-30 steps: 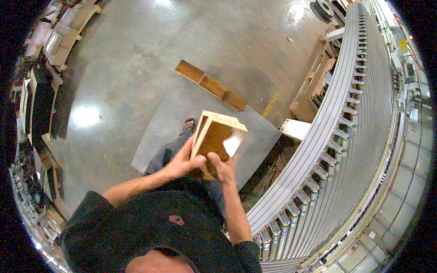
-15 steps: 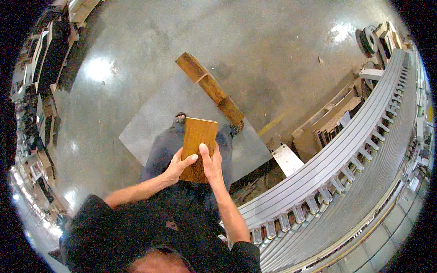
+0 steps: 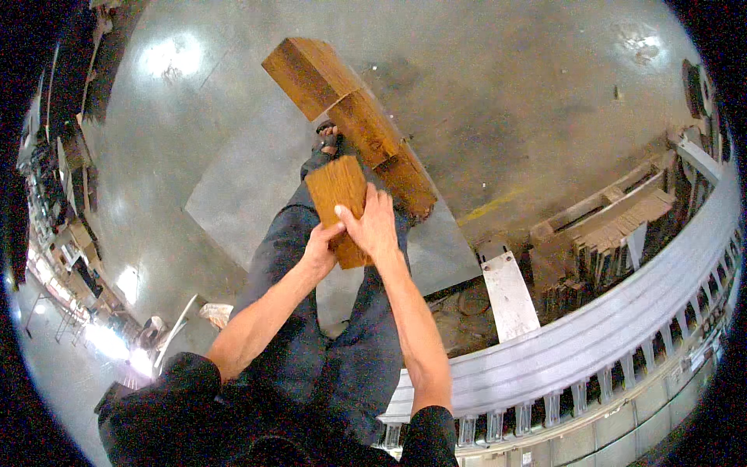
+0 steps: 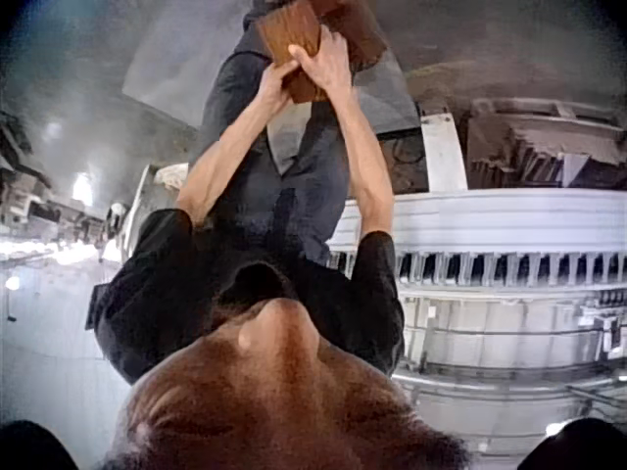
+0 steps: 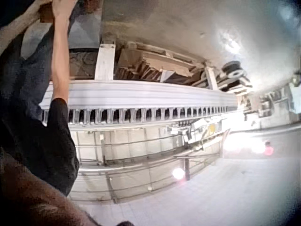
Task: The person picks up wood panels from a stack, places them onto a roller conveyor, and uses a small tool to scrape the edges of the panels.
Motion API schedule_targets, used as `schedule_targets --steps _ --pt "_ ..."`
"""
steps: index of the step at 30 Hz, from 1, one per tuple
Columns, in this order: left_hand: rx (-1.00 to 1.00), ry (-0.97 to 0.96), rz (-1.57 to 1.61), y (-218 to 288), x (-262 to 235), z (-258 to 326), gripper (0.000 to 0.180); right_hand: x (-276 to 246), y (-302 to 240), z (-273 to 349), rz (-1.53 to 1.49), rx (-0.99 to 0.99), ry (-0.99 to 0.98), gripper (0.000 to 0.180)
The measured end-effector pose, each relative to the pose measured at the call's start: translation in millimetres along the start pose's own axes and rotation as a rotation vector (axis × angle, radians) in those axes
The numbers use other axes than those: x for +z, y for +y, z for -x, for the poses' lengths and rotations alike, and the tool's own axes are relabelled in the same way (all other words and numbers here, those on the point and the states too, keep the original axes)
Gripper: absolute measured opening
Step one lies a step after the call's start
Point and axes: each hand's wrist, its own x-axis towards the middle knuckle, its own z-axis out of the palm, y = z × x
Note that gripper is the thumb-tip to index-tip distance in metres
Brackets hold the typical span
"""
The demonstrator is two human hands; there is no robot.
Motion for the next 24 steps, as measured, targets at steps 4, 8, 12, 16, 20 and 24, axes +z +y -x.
schedule_targets --steps 4,8,12,16,20,24 --pt "0.006 -0.054 0.074 12 -10 -93 0.04 28 27 -81 0.062 0.042 -0.101 0.088" --pt "-0.007 -0.017 0.105 24 -10 -150 0.04 49 49 -137 0.102 -0.032 -0.116 0.09" --pt "0.024 -0.044 0.158 26 -20 -186 0.039 66 54 -166 0.139 -0.127 -0.094 0.089" --pt "0.063 -0.058 0.08 30 -17 -199 0.041 66 60 -175 0.105 -0.144 -0.042 0.089" --pt "0.098 -0.064 0.024 38 -11 -213 0.044 62 60 -185 0.104 -0.149 0.001 0.089" --pt "0.148 -0.068 0.043 42 -3 -220 0.046 54 60 -194 0.128 -0.216 0.019 0.092"
